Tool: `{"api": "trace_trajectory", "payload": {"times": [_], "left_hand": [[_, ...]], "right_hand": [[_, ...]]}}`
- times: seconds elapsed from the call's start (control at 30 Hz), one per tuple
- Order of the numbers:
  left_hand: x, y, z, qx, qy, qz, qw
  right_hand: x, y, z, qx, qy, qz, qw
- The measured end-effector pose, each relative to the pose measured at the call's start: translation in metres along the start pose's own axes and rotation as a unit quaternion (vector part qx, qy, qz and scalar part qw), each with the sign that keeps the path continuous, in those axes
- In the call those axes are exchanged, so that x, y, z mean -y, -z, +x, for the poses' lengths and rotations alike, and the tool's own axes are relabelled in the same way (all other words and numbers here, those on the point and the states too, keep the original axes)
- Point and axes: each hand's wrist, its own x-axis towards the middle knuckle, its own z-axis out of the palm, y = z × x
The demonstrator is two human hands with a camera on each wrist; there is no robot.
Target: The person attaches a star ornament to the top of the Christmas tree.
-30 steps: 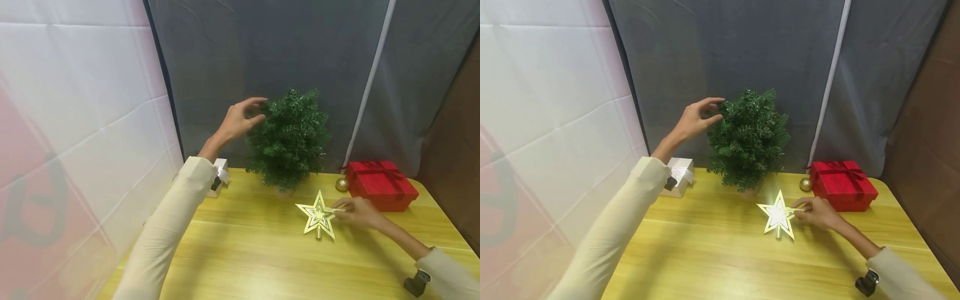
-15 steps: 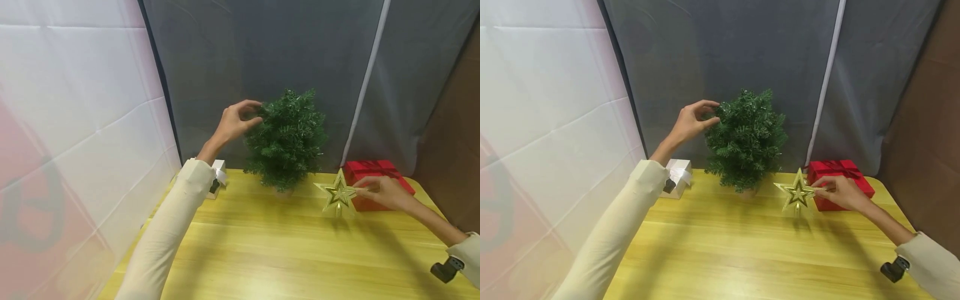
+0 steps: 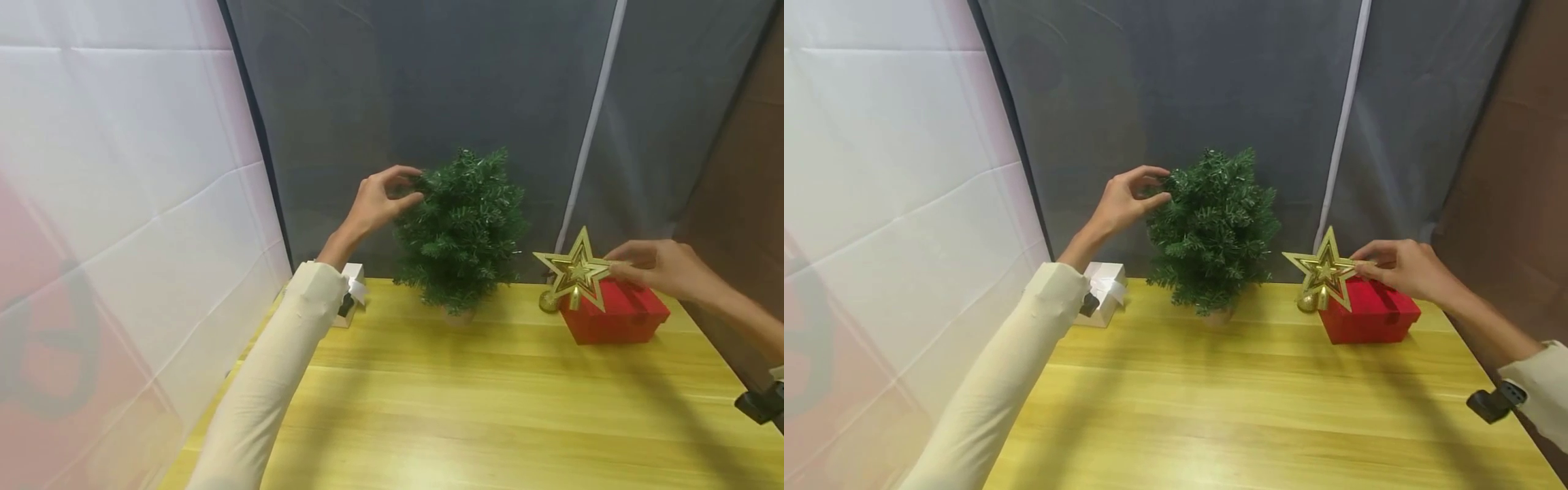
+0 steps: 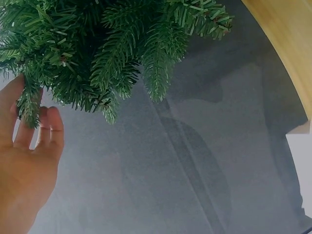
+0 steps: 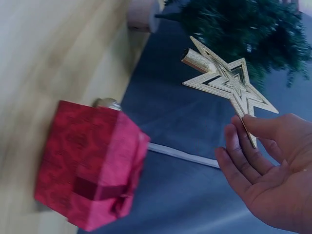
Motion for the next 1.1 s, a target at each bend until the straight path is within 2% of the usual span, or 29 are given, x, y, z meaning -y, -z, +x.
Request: {"api": "trace_trajectory", "payload": {"times": [0.2,0.6,1.1], "left_hand": [[0.000,0.001,0.000,-0.002,0.004,0.001,1.0000],[-0.001,0.000,0.001,0.000,0.011,-0.003,0.9999],[0.000,-0.001,0.001,-0.005,0.013,-0.006,0.9999]], "right_hand": [[0.010,0.025,0.004,-0.024,-0.017,0.001,1.000],[0.030,0.063,0.020,-0.049,-0.022,-0.002,0.999],[0.057,0.091,0.041,-0.088,-0.004,0.007,0.996]]}}
